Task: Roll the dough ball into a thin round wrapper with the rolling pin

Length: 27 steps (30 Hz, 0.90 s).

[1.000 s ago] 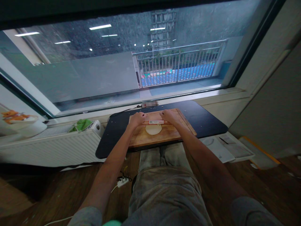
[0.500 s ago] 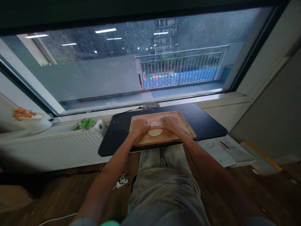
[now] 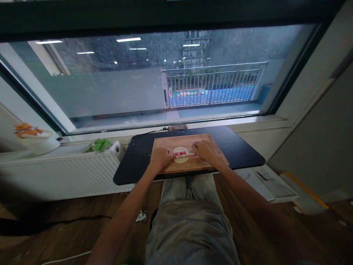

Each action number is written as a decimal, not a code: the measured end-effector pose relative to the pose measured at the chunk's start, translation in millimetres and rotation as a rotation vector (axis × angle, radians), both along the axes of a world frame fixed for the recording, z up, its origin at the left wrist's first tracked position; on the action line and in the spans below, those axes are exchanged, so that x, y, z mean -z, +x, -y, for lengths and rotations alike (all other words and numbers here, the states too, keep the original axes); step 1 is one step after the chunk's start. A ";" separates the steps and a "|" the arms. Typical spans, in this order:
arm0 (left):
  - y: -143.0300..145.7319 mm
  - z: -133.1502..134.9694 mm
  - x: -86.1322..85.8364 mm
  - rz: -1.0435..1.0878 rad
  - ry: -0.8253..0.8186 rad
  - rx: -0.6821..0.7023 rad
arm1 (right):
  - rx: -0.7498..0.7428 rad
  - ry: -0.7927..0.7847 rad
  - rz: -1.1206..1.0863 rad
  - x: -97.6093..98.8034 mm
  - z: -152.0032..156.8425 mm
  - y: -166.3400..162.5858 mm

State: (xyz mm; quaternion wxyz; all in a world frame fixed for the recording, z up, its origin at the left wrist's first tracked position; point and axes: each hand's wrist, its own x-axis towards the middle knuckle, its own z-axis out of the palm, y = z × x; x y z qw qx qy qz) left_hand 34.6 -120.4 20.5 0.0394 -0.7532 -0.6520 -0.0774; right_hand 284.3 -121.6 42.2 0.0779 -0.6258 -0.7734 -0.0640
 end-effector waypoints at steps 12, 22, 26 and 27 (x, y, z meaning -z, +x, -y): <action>-4.5 7.8 1.6 0.049 -0.032 -0.086 | 0.048 0.097 -0.334 17.8 -32.8 28.4; -18.7 8.0 -10.2 -0.024 -0.027 -0.014 | -0.098 0.035 -0.318 18.4 -22.9 6.1; -11.3 2.1 -14.9 0.000 -0.050 0.033 | -0.152 0.002 -0.044 0.6 -12.4 3.0; -9.2 0.9 -15.1 0.015 -0.058 0.043 | -0.142 -0.032 -0.012 -2.1 -9.2 1.1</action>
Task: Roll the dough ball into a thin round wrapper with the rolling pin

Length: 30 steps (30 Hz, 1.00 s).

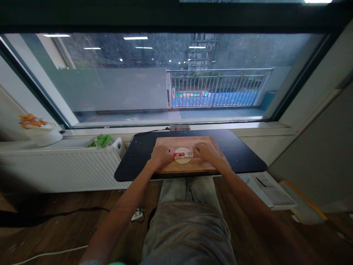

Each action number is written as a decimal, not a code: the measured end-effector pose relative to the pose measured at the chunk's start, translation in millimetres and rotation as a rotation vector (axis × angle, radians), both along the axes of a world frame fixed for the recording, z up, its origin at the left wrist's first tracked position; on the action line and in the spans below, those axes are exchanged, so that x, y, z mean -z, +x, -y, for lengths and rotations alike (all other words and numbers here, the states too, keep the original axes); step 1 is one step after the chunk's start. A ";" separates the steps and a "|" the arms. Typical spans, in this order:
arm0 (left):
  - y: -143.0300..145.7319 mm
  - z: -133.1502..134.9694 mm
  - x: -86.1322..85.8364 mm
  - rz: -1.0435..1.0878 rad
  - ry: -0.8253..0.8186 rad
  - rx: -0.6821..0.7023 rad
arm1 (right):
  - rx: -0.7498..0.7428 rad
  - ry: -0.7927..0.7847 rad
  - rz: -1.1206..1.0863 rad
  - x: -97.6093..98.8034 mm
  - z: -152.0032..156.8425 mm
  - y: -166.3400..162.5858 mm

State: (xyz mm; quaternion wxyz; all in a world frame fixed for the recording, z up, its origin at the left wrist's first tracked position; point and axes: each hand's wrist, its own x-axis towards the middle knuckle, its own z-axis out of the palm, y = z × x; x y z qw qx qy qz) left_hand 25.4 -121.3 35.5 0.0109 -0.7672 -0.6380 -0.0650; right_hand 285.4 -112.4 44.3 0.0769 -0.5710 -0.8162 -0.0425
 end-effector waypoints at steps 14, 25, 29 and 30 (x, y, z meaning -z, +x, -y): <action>8.4 26.0 0.2 -0.098 0.024 0.058 | 0.267 -0.033 -0.010 14.5 28.0 -27.9; -2.9 4.3 9.3 0.020 0.070 -0.079 | 0.309 -0.041 -0.083 15.3 11.8 -24.1; -5.6 -7.2 11.5 0.051 0.054 -0.110 | 0.317 -0.017 -0.086 15.9 1.0 -23.0; -5.3 -10.3 11.6 0.057 0.060 -0.123 | 0.318 -0.008 -0.087 16.3 -1.6 -23.3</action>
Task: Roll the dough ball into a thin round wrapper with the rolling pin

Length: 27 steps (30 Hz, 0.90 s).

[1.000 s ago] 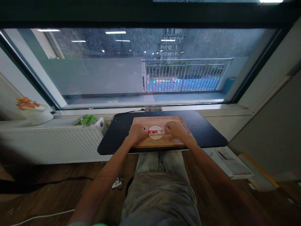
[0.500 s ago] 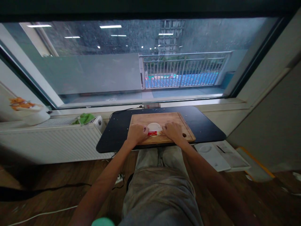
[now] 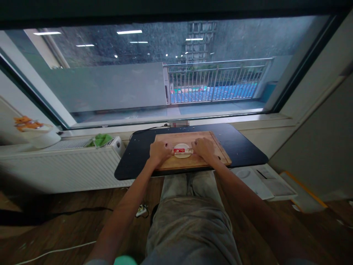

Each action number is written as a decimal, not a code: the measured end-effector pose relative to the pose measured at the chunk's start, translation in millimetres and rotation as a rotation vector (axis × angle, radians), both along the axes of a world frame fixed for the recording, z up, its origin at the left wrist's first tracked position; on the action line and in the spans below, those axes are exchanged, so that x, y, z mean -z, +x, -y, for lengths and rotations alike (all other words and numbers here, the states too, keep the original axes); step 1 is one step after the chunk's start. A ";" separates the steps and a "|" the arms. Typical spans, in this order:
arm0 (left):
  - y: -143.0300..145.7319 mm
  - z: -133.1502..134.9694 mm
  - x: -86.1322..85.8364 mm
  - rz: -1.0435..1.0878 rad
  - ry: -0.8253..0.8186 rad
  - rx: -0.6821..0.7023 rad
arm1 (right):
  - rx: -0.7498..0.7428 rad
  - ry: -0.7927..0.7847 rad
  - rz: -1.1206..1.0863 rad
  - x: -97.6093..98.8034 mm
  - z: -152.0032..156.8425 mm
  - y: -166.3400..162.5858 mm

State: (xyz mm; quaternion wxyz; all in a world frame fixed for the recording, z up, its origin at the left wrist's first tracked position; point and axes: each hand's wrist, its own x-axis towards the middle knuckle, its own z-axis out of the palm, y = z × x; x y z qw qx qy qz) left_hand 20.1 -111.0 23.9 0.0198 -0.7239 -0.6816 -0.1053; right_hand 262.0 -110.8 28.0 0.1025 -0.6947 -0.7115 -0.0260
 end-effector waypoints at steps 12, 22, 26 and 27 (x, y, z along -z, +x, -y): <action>9.1 -44.8 -4.3 0.044 0.002 -0.076 | -0.024 0.028 -0.042 -0.4 -32.6 -7.0; 10.1 -63.5 -11.7 0.033 -0.026 -0.101 | 0.047 0.001 -0.113 -9.1 -60.1 -9.2; 9.3 -63.5 -15.3 0.002 -0.062 -0.044 | 0.024 -0.021 -0.117 -4.7 -68.4 -7.0; 9.0 -61.6 -15.6 -0.010 -0.071 -0.026 | 0.012 -0.036 -0.117 -3.0 -69.5 -6.1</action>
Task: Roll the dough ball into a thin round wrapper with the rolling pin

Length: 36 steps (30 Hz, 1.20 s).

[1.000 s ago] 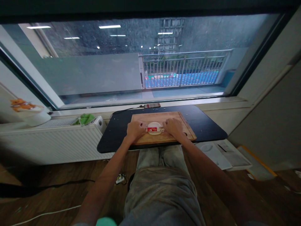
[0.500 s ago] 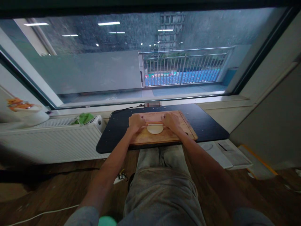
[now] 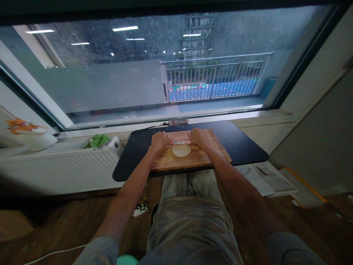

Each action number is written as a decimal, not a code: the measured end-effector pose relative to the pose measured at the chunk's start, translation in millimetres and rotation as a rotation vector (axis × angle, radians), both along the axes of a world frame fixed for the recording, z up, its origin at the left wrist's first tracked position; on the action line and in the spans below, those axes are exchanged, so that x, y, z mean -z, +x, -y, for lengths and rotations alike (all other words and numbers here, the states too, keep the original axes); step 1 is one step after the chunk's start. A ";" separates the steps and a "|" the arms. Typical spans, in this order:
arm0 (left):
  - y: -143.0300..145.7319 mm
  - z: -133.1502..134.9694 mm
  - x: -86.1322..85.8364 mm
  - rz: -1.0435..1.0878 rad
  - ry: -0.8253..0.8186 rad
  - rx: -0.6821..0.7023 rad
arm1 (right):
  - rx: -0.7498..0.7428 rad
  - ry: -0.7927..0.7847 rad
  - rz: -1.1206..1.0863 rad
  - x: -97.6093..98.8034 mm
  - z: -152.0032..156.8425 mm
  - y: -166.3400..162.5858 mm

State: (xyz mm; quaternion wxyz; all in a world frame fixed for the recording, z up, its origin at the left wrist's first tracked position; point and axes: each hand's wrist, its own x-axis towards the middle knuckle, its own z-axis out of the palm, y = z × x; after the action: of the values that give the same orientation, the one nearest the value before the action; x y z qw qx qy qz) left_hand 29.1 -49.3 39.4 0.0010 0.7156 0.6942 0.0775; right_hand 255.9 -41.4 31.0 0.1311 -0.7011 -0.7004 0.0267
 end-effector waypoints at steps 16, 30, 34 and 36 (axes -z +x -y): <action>2.1 53.6 2.3 -0.084 0.053 0.096 | -0.144 0.016 0.112 -3.5 50.9 3.1; 2.0 76.7 9.9 -0.038 0.056 0.040 | -0.096 0.011 0.124 -8.0 73.3 -2.0; 1.3 60.8 7.7 -0.042 0.047 0.041 | -0.079 0.033 0.116 -1.6 60.7 -7.1; 0.8 52.4 6.5 -0.040 0.035 0.032 | -0.084 0.044 0.110 0.2 53.1 -8.5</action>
State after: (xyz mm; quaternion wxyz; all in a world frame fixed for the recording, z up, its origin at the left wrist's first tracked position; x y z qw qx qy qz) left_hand 29.9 -101.8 33.0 -0.0241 0.7279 0.6811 0.0752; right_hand 247.5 -94.4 30.8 0.1068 -0.6683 -0.7359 -0.0218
